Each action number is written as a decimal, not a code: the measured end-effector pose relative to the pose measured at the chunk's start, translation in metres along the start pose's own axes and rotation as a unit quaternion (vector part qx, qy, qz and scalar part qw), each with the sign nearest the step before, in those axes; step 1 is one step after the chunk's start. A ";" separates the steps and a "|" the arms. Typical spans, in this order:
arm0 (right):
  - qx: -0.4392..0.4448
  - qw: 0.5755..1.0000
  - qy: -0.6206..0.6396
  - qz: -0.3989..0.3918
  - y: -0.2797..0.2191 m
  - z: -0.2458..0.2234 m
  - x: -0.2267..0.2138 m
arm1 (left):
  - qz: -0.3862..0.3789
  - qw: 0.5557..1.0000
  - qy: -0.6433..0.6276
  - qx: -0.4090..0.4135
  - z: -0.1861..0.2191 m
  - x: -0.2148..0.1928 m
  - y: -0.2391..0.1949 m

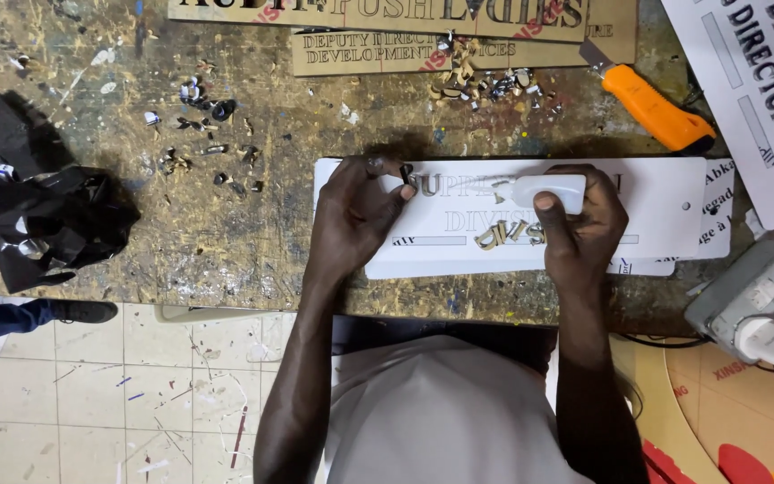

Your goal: Gluing small gold-colored letters onto a white sign board using a printed template for alignment.

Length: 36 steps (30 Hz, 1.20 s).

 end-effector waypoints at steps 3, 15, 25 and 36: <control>0.003 1.000 0.000 -0.006 0.000 0.005 -0.003 | -0.006 1.000 -0.006 0.019 0.008 -0.001 0.003; 0.012 1.000 -0.009 -0.013 0.003 -0.010 0.003 | -0.027 0.999 0.006 0.036 0.001 0.000 0.002; 0.018 1.000 -0.004 -0.012 0.002 -0.006 0.004 | -0.032 0.998 0.026 0.044 -0.001 0.001 0.002; 0.024 1.000 0.003 -0.015 0.003 -0.011 0.006 | -0.037 0.998 0.026 0.034 0.005 0.001 0.003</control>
Point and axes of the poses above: each hand's wrist, its own y-axis towards the middle knuckle, its own x-axis out of the palm, z = x × y, the point moved 4 cm from there along y, towards the middle knuckle, and after that the axes turned 2 degrees about x, right-handed, at the moved point
